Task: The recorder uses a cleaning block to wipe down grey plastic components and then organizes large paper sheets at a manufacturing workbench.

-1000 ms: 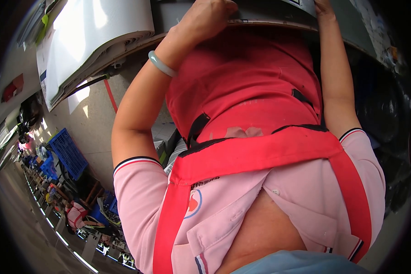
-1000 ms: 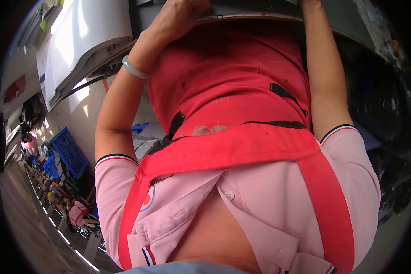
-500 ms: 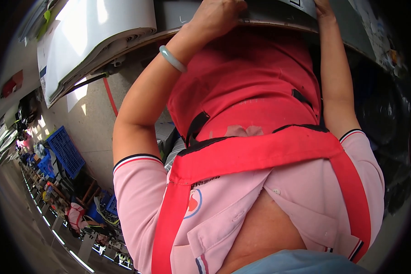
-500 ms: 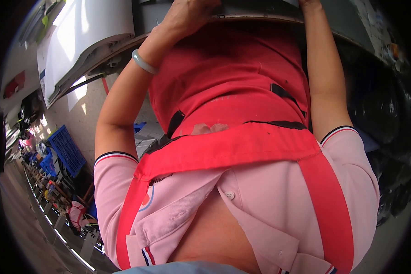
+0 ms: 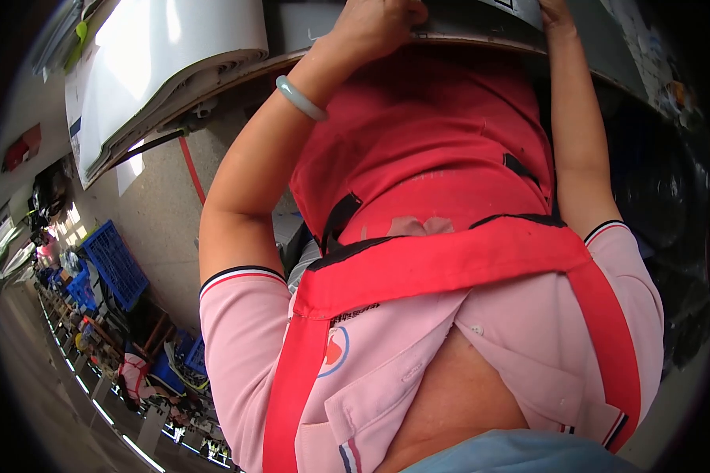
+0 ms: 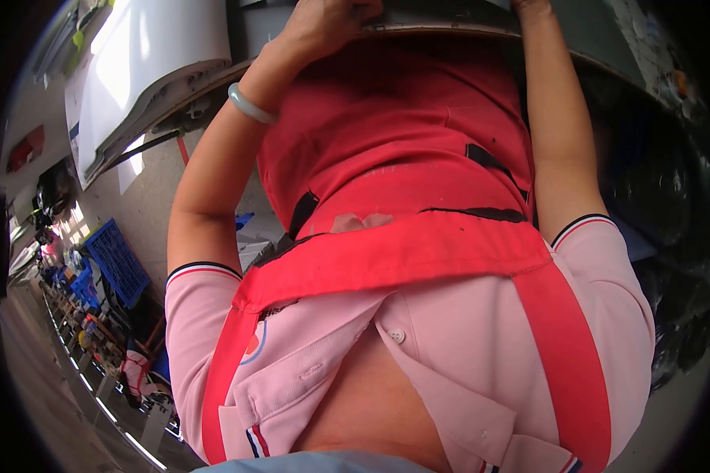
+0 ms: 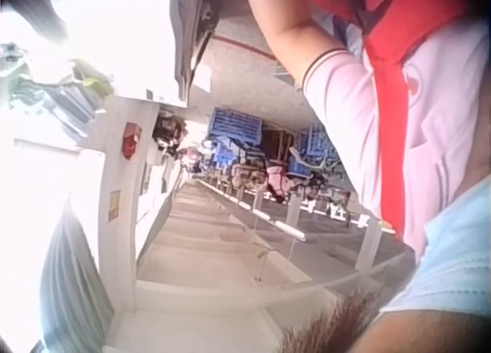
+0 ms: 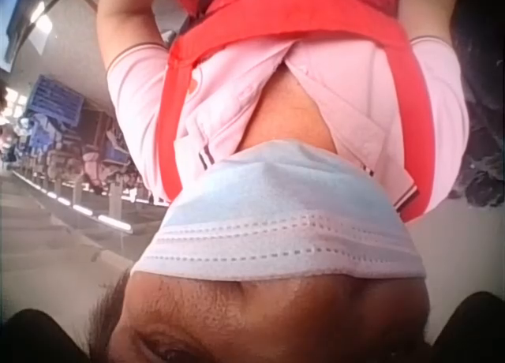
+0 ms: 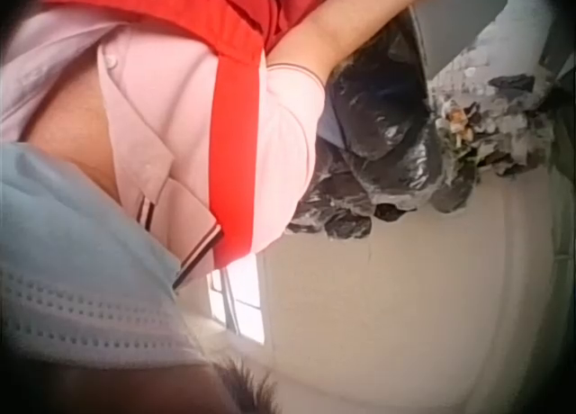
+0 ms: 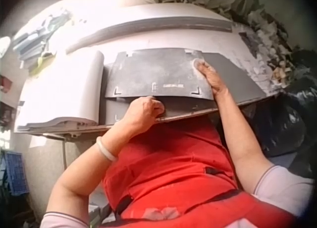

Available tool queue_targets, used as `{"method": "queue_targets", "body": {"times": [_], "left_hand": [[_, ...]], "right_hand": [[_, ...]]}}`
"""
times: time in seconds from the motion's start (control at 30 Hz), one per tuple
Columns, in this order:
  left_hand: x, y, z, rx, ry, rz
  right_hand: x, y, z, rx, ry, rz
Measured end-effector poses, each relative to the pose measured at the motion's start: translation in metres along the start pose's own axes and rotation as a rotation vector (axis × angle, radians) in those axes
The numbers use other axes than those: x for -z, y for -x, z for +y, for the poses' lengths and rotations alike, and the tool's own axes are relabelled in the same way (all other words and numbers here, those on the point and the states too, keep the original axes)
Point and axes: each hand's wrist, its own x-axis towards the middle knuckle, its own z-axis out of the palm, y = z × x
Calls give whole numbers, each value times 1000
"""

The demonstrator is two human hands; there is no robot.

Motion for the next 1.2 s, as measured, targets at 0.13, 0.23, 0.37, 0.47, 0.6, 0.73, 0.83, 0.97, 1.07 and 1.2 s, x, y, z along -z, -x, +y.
{"method": "queue_targets", "body": {"times": [0.13, 0.23, 0.37, 0.47, 0.6, 0.73, 0.83, 0.97, 1.07, 1.2], "left_hand": [[13, 1, 22, 70, 96, 6], [10, 2, 15, -22, 42, 27], [-3, -4, 0, -44, 20, -12], [9, -5, 13, -39, 26, -23], [13, -5, 9, -91, 35, 26], [-7, -12, -1, -22, 75, 136], [-2, -14, -7, 18, 102, 59], [8, -10, 1, -48, 87, -1], [13, -9, 8, -37, 90, -45], [13, -9, 12, -49, 58, -47]], "right_hand": [[1, 3, 3, -234, -515, -128], [-14, 8, -4, -27, -20, 45], [-11, 8, -4, -19, -20, 31], [9, 2, 0, -423, -981, -273], [-9, 6, 0, -8, -26, 32], [-20, 13, -8, -27, -69, 18], [-14, 9, -9, -261, -559, -106], [-19, 13, -7, 0, -43, 34], [-25, 15, -10, -12, -50, 30], [-16, 12, -8, 1, -57, 5]]}}
